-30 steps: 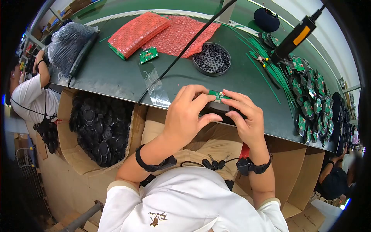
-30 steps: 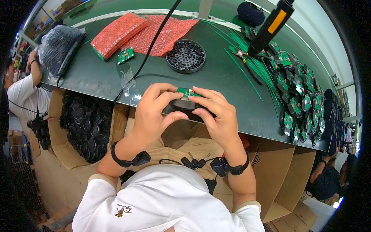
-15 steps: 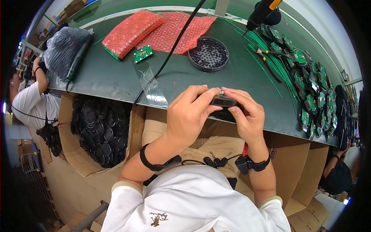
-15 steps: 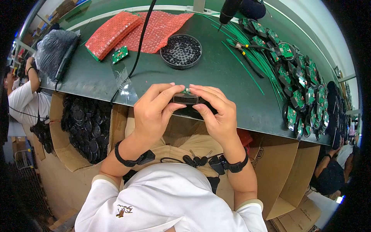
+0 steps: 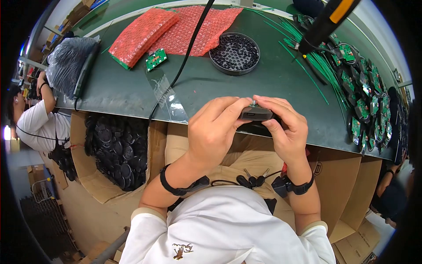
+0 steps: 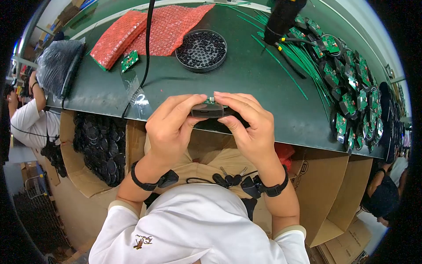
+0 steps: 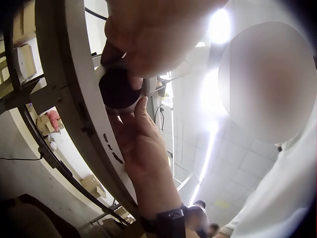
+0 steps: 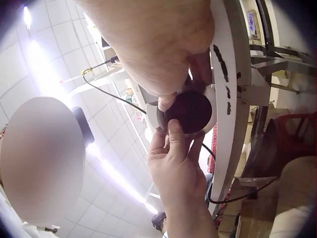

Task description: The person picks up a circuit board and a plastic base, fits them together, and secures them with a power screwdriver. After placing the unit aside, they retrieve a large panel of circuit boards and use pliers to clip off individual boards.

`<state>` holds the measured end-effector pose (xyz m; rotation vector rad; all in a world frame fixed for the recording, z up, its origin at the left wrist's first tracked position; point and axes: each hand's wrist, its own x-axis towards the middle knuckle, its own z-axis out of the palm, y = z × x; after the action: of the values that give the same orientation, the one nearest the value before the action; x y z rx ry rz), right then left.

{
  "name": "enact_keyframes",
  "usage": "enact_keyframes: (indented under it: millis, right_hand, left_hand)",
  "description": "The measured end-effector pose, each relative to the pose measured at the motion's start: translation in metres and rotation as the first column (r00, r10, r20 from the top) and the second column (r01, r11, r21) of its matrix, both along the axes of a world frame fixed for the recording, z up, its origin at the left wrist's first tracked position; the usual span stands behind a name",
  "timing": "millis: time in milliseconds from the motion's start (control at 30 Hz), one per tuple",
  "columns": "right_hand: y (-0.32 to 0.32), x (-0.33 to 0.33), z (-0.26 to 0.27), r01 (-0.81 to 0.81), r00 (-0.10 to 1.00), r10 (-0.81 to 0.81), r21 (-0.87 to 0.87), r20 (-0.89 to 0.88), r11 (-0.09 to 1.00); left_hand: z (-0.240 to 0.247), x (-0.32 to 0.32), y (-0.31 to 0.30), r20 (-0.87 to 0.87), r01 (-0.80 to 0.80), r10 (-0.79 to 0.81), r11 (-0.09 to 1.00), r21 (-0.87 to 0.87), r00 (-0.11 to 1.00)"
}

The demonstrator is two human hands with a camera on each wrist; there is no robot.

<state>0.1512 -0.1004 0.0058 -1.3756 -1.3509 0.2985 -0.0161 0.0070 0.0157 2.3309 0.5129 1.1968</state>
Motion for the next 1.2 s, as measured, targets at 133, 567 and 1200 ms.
enact_keyframes:
  millis: [133,567,1200]
  right_hand:
    - [-0.0014,-0.0033,0.0011,0.029,0.998,-0.029,0.002,-0.049,1.0]
    - [-0.0018,0.0002,-0.0005,0.016,0.999,-0.016,-0.004,-0.043,1.0]
    - [0.0011,0.0035,-0.0004,-0.023,0.999,0.022,0.025,0.031,0.999]
  left_hand:
    - [0.0006,0.0012,-0.0002,0.011,0.01,-0.01,1.0,-0.001,1.0]
    - [-0.0012,0.0009,-0.0025,-0.026,0.001,0.0,1.0,0.006,1.0]
    - [0.0055,0.0002,0.0021,0.023,0.071,-0.069,0.994,-0.087,0.997]
